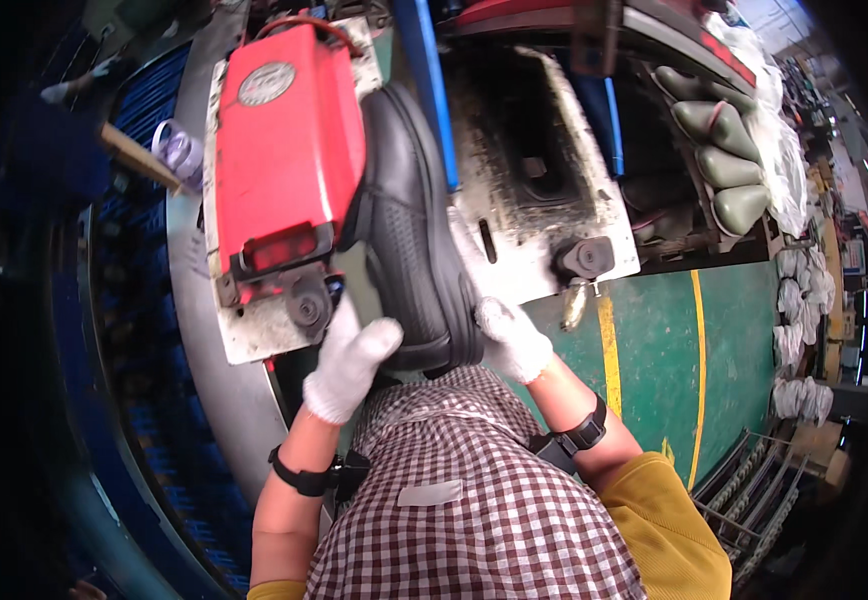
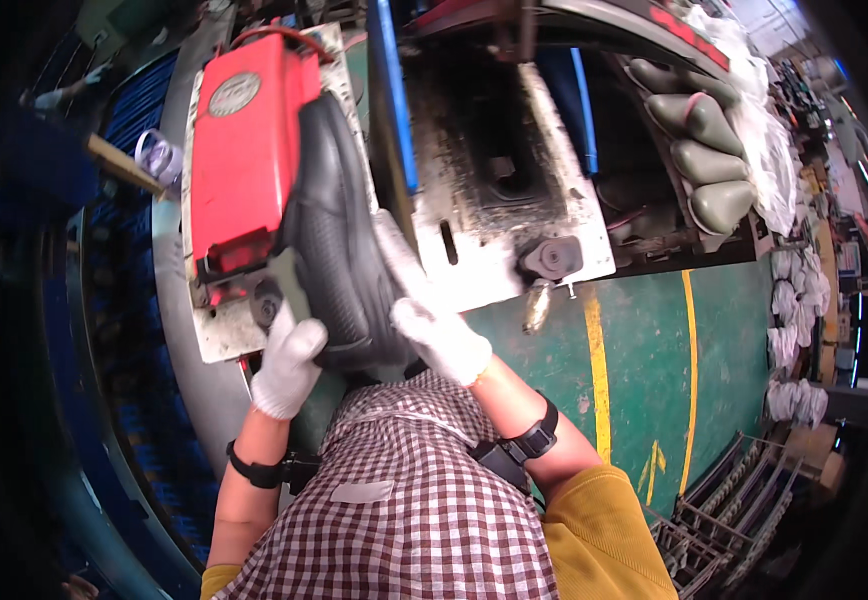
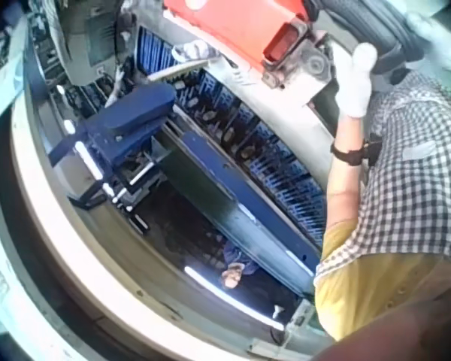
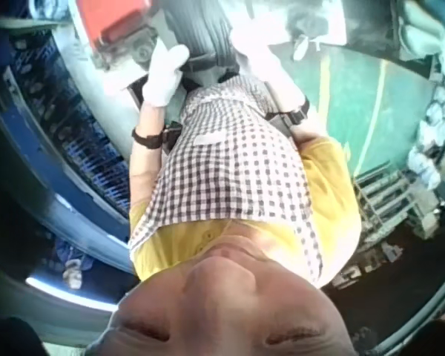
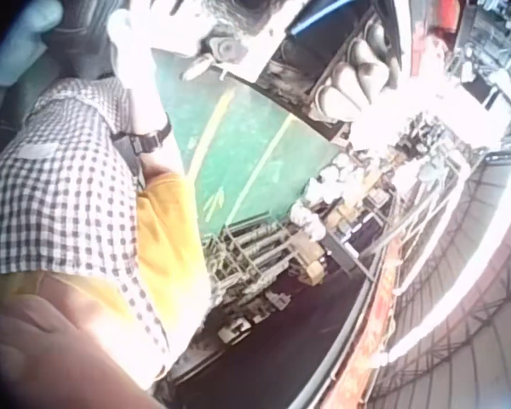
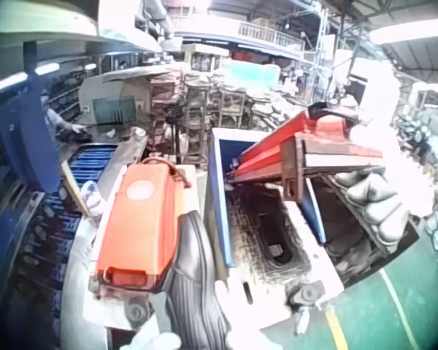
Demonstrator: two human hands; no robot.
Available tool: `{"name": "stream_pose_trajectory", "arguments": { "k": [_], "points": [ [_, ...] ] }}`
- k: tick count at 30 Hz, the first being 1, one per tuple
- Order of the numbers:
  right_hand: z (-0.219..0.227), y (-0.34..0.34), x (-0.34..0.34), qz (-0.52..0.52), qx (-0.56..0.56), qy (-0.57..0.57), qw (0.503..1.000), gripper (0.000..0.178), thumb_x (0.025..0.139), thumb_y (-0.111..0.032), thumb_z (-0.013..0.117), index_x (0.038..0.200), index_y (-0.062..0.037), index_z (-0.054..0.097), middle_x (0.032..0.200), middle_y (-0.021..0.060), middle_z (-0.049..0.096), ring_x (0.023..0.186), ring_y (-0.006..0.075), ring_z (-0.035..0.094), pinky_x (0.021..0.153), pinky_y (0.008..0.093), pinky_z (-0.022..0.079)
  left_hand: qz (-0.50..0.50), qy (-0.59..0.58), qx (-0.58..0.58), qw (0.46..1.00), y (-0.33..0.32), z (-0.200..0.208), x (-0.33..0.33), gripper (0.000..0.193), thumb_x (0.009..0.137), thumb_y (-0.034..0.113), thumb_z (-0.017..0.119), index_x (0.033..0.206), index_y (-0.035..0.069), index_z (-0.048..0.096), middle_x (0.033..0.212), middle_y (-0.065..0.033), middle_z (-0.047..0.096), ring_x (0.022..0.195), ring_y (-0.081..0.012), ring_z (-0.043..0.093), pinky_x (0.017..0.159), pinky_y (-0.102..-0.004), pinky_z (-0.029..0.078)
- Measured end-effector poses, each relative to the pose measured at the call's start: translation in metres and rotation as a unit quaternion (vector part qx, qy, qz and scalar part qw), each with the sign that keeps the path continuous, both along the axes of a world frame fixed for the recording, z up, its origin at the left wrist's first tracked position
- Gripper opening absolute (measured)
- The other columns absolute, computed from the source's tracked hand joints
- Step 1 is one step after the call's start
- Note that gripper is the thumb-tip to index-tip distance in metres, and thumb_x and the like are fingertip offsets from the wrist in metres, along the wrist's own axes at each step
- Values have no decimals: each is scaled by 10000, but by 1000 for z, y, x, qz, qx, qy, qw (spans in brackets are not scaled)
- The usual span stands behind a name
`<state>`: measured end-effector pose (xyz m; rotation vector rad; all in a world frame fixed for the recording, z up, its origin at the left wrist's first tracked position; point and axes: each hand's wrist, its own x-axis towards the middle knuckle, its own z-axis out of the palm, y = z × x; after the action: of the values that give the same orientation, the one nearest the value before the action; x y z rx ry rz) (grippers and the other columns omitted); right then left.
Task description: Attaching soles to shoe uppers using a heat press machine and organizing shoe lasts.
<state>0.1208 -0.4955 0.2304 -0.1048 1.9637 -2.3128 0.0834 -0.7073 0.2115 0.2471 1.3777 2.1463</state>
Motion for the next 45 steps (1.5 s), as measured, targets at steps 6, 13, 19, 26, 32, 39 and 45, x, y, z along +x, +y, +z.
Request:
{"name": "stream_pose_trajectory", "arguments": {
  "k": [6,13,19,26,32,39,45],
  "points": [
    [2,88,-27,-161,-160,-73,971,822,905,-152,623,1642,-64,269,1587,120,450,1301,196,586,1125,341,454,-34,145,-114,982,84,9,-32,885,976,114,595,1643,-24,30,1702,-246,172,1568,-265,226,1251,-372,205],
    [-52,210,-134,-294,406,4,865,905,716,-266,781,1548,-93,470,1481,270,530,1305,352,585,1106,403,470,155,362,-176,902,108,106,-115,883,945,287,691,1618,-33,216,1640,-240,326,1547,-316,298,1262,-416,221],
    [-71,210,-167,-225,588,-81,773,888,693,-464,745,1530,-283,514,1394,319,534,1300,444,559,1102,457,477,237,493,-161,822,151,169,-171,691,892,199,700,1506,5,450,1481,-210,528,1395,-331,502,1174,-417,371],
    [-63,200,-163,-218,625,-93,744,936,682,-451,729,1565,-294,459,1388,321,529,1298,443,561,1057,472,508,103,591,-265,755,212,250,-206,749,983,437,593,1544,-18,395,1538,-258,470,1428,-371,462,1194,-415,349],
    [-60,210,-162,-181,615,-100,761,957,681,-460,722,1577,-286,435,1385,358,513,1283,463,566,1059,471,507,16,675,-231,700,225,281,-214,580,955,319,562,1421,-21,503,1349,-287,601,1254,-388,597,1064,-404,460],
    [-49,214,-165,-127,578,-142,793,976,737,-410,775,1609,-223,378,1501,399,400,1401,493,457,1168,473,415,-28,605,-294,740,229,291,-214,413,913,215,587,1260,-9,581,1158,-269,676,1091,-388,675,952,-437,521],
    [-45,198,-163,-140,608,-135,770,990,744,-431,772,1618,-215,359,1507,399,397,1407,488,455,1168,464,412,20,671,-257,695,232,273,-229,420,881,209,592,1268,48,607,1193,-249,676,1117,-426,655,979,-463,516]
  ]
}}
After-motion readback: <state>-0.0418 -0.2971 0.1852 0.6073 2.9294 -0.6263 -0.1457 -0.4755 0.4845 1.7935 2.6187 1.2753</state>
